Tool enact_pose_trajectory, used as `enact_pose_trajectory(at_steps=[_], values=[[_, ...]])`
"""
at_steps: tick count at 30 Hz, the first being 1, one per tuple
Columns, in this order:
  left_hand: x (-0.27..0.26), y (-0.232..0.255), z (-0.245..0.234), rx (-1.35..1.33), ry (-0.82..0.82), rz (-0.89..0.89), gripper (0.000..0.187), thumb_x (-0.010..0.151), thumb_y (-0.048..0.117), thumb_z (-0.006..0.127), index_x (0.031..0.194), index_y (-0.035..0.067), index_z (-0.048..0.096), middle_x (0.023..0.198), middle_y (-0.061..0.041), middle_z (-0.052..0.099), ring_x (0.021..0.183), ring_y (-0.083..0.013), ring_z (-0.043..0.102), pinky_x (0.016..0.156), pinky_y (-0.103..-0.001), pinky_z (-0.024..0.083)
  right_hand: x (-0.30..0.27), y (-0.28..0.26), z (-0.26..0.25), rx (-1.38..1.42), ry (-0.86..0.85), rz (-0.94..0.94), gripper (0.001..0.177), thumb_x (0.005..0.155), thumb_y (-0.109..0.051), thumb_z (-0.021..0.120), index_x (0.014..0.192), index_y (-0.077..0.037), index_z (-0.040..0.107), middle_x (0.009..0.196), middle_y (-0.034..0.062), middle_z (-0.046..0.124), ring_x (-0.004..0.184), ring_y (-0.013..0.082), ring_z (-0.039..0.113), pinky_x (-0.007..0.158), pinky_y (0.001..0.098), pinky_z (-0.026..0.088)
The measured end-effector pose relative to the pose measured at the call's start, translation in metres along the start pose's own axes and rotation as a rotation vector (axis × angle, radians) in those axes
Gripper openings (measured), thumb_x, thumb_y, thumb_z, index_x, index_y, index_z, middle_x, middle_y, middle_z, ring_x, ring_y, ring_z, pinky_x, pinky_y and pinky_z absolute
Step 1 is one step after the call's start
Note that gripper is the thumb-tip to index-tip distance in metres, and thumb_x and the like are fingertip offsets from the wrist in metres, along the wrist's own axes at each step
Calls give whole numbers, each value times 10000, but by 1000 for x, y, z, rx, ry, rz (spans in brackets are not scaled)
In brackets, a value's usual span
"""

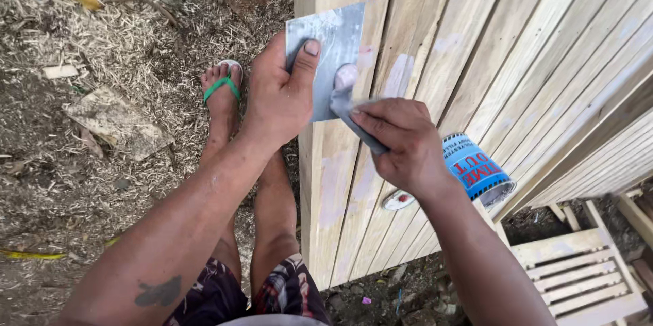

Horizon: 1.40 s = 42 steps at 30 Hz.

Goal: The person applies wood filler to a wooden furniture frame using an applicator and pieces of sandpaper. They scoop filler from a can and spread it into gaps across the wood surface.

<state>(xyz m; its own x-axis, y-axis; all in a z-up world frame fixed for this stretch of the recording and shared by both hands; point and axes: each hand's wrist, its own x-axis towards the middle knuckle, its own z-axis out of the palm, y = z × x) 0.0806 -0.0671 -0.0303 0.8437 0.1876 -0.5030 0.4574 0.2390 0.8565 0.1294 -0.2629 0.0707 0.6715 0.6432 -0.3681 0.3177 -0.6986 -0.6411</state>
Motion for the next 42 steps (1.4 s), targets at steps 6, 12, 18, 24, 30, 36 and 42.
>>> enact_pose_trajectory(at_steps=[6,12,18,24,30,36,42], values=[[14,-19,-43,-360,234,-73,390,1110,344,585,1318,15,571,1054,-51,607,932,-132,574,838,-327,509,25,76,30,-279,-22,29,467,791,54,672,1216,-123,755,1184,13,719,1123,222,662,946,451,404],[-6,-52,-66,-475,164,-13,384,1187,322,613,1375,-5,541,1276,-88,649,1174,-130,622,1060,-303,548,46,134,99,-389,186,53,537,767,60,675,1268,-124,734,1256,4,685,1183,218,634,1004,434,387],[-20,-53,-71,-411,215,-143,369,1146,311,584,1343,2,551,1246,-85,664,1156,-138,643,1042,-332,567,-3,132,128,-365,96,42,587,720,27,678,1286,-119,723,1293,3,666,1221,200,603,1044,464,360],[-26,-51,-68,-504,221,-167,359,1142,298,586,1343,2,553,1266,-78,662,1172,-127,630,1062,-316,545,-47,128,144,-372,-32,43,643,684,-28,685,1321,-115,686,1318,14,651,1218,205,595,1049,496,328],[-35,-47,-70,-527,200,-172,341,1155,289,585,1338,3,556,1260,-75,659,1157,-125,629,1055,-318,544,-96,126,168,-349,-130,69,651,693,-50,703,1341,-114,686,1348,11,644,1211,199,596,1045,495,329],[-39,-39,-72,-566,183,-175,336,1140,275,570,1343,9,550,1264,-71,659,1165,-127,637,1054,-318,546,-77,119,131,-358,-361,95,431,773,-37,712,1143,-253,766,1086,-86,726,1019,144,649,1080,594,306],[-49,-39,-65,-614,200,-247,324,1142,264,563,1331,1,544,1234,-75,655,1131,-151,648,1012,-342,561,54,170,79,-502,201,6,502,813,66,661,1240,-185,744,1129,3,727,1106,245,662,1030,535,373]])
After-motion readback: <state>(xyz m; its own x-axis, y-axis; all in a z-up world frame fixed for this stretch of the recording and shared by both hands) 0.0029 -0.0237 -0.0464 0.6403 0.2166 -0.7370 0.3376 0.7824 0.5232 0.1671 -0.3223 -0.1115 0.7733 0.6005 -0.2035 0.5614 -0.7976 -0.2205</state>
